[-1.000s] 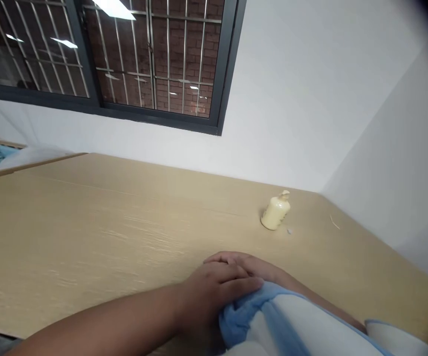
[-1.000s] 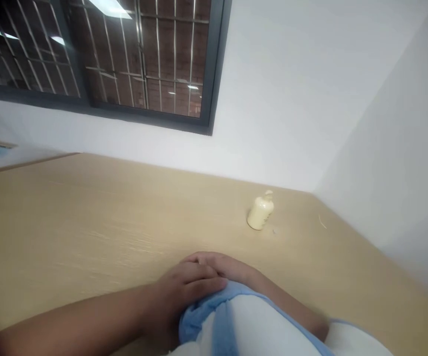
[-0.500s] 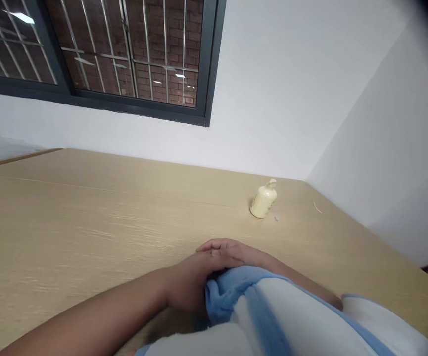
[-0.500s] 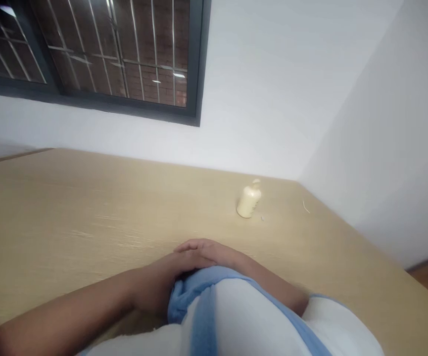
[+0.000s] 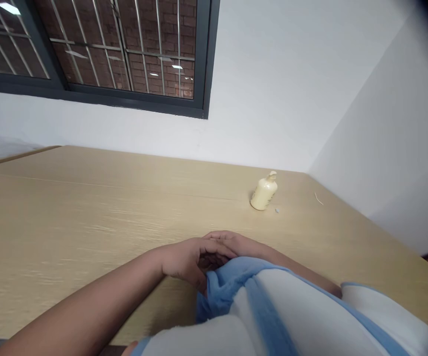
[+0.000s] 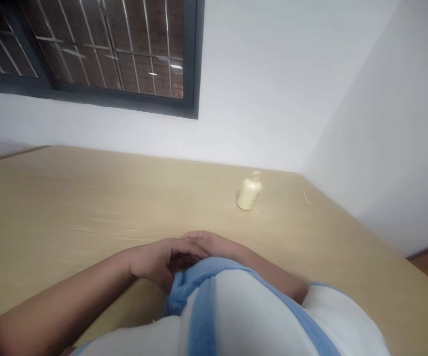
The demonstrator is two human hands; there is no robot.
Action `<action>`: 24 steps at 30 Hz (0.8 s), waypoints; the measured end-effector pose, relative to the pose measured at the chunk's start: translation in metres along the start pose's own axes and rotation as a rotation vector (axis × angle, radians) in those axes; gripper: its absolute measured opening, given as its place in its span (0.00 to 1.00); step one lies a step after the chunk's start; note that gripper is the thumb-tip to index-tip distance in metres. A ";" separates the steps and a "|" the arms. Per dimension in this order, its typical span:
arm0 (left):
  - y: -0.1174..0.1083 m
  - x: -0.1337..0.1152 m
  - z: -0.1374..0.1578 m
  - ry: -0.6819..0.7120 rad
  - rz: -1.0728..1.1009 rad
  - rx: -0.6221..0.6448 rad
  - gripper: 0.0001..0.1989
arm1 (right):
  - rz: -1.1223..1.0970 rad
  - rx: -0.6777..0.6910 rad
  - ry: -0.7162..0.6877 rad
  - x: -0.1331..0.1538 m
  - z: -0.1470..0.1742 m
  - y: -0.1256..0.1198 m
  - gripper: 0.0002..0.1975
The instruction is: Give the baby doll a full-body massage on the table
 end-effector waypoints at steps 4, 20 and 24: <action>0.000 0.001 0.001 -0.026 0.028 -0.018 0.43 | -0.020 0.026 -0.006 -0.006 -0.003 0.001 0.19; 0.008 -0.008 0.001 -0.061 -0.006 -0.025 0.40 | -0.113 0.040 -0.084 -0.008 -0.008 0.000 0.20; 0.000 -0.015 0.003 -0.039 -0.212 -0.136 0.40 | -0.367 0.156 -0.137 0.002 -0.004 0.010 0.25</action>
Point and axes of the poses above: each hand's wrist, its own z-axis away from the middle knuckle, its own y-axis out of the palm, x = y × z, the point moved 8 cm from there along -z, towards the middle knuckle, and after that the axes turned 14 degrees about z, right-handed, at the moved point
